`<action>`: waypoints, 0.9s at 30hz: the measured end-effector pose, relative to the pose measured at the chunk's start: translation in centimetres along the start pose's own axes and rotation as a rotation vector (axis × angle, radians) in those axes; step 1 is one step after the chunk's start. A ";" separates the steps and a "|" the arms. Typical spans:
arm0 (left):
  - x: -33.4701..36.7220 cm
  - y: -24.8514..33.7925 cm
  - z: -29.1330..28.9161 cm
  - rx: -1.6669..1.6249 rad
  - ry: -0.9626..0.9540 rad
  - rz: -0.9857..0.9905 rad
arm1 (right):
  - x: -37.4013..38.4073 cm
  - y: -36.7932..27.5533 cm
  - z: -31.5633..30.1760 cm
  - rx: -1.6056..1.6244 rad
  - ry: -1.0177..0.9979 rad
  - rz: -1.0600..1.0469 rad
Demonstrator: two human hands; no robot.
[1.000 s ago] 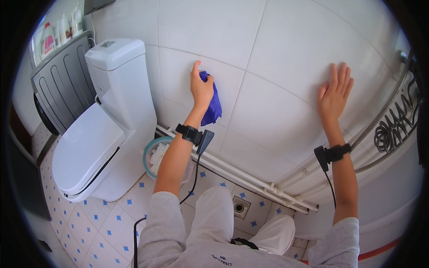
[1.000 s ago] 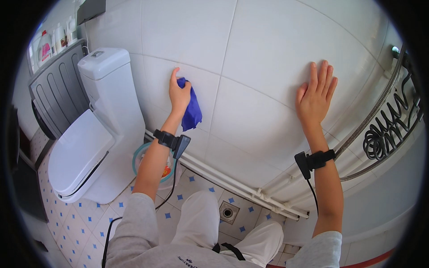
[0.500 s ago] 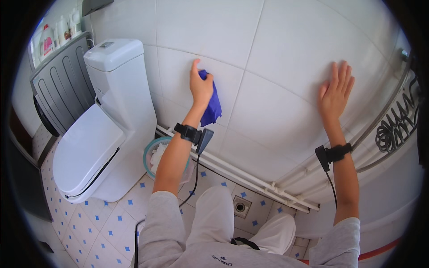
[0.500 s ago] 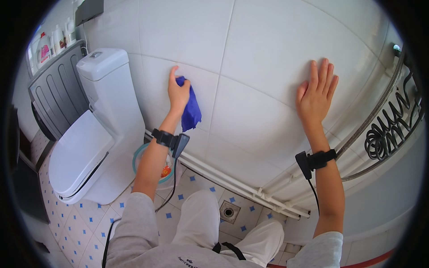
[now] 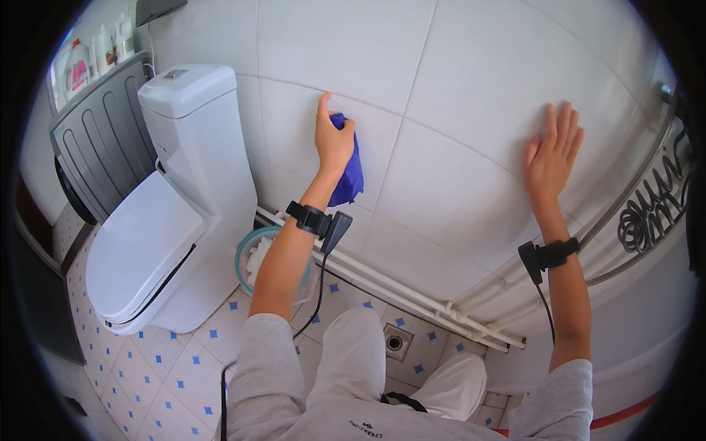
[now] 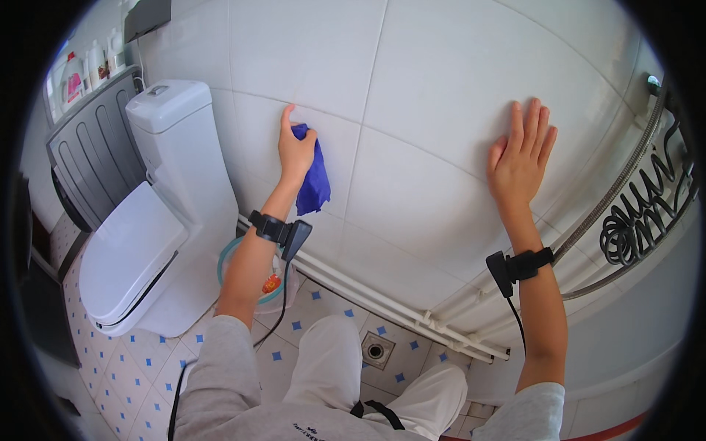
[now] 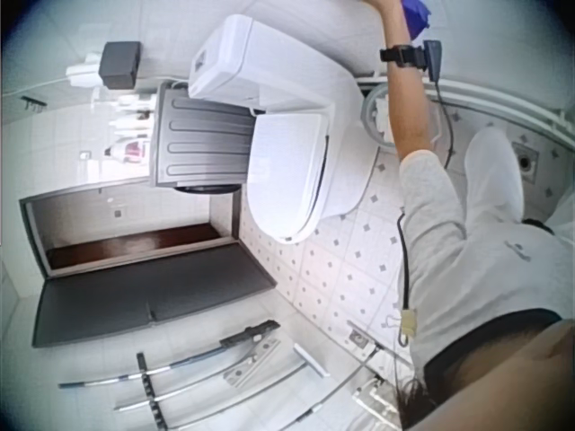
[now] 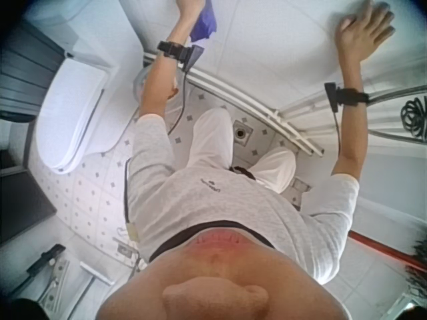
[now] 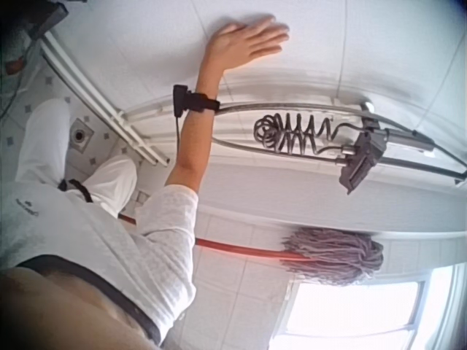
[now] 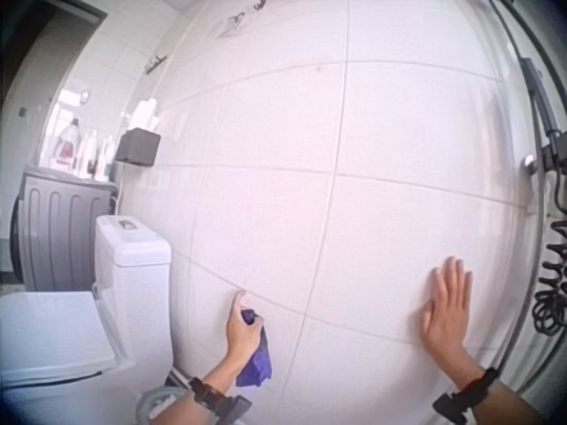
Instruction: Cleaning bathroom wall tiles with a cloth and water.
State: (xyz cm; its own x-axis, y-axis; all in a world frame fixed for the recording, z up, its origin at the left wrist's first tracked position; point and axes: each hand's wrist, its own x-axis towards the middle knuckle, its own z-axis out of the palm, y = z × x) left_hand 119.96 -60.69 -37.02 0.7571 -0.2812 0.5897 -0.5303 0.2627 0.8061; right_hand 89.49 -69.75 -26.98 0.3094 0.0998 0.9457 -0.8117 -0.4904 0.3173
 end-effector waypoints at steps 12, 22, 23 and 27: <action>1.9 -0.5 -1.3 -0.088 0.036 -0.089 | -0.2 -0.6 0.0 0.011 -0.004 0.009; -0.5 0.9 0.0 -0.022 -0.032 0.031 | -0.1 -0.2 -0.1 -0.009 -0.005 -0.003; -1.1 1.2 0.5 0.102 -0.052 0.213 | -0.2 -0.2 0.0 -0.009 -0.001 -0.004; 1.5 2.8 -1.1 -0.243 -0.040 -0.179 | 0.1 -0.4 -0.3 0.011 0.001 -0.012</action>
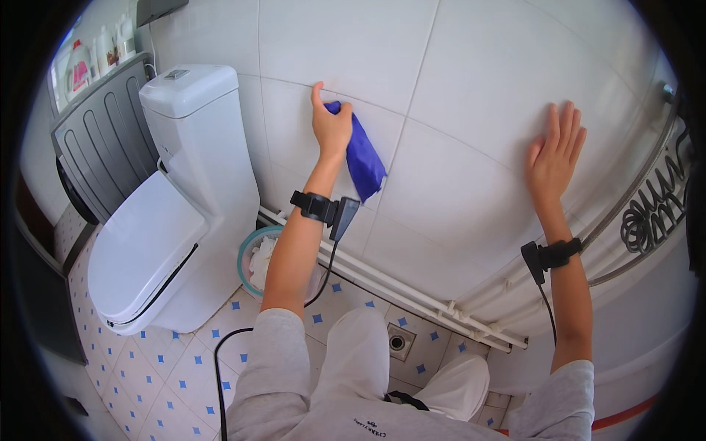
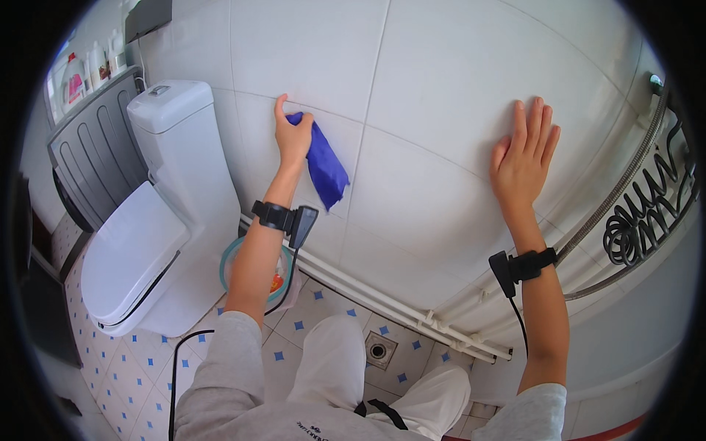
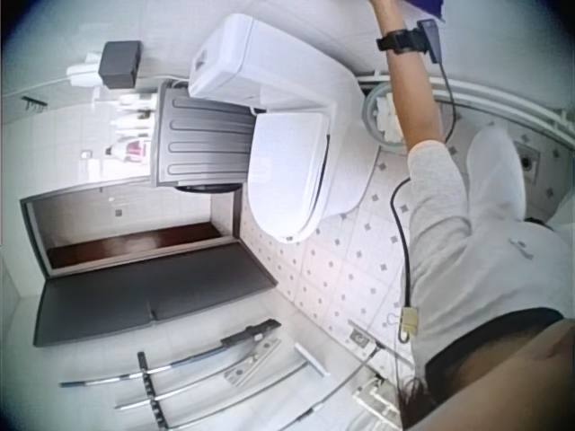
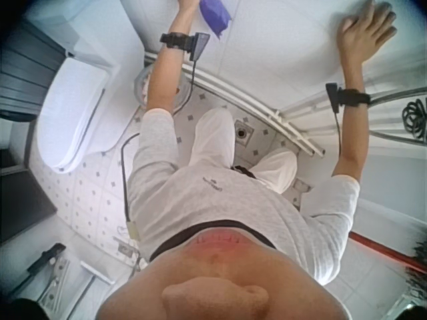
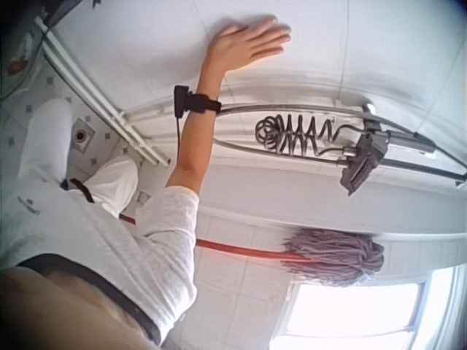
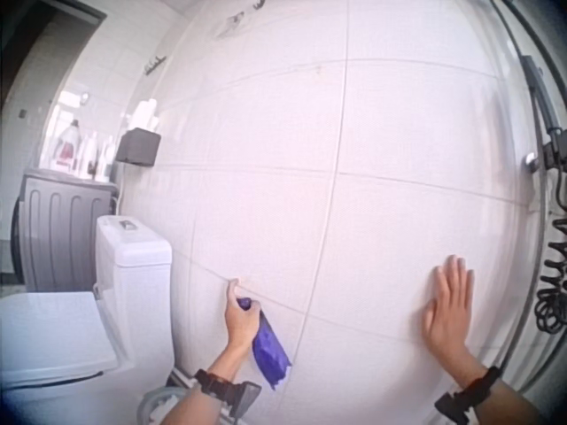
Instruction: Cleaning bathroom wall tiles with a cloth and water.
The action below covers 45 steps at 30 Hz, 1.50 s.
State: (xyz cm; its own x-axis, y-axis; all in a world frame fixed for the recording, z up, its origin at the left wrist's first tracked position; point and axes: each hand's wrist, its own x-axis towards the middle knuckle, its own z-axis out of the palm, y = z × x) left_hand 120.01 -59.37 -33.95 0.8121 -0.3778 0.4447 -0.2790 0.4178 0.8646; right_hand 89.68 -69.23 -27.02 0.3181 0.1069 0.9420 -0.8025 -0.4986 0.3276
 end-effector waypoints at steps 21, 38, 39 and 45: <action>0.4 0.1 0.3 0.139 0.014 0.094 | -0.1 0.1 0.1 0.001 -0.009 0.010; -0.3 -1.1 1.1 0.313 0.013 0.228 | -0.2 0.1 0.2 -0.003 0.006 -0.008; 0.2 -1.4 1.3 0.269 0.019 0.214 | 0.0 0.1 0.2 -0.004 0.008 -0.008; -0.9 -1.5 1.3 0.317 0.003 0.281 | -0.1 0.2 0.4 -0.001 0.005 -0.002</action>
State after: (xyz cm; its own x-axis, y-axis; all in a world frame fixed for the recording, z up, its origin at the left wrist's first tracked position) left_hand 119.06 -60.79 -35.36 0.6835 -0.2828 0.6729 -0.6330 0.2292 0.7394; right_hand 89.69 -69.67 -27.06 0.3167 0.1124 0.9419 -0.8025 -0.4977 0.3292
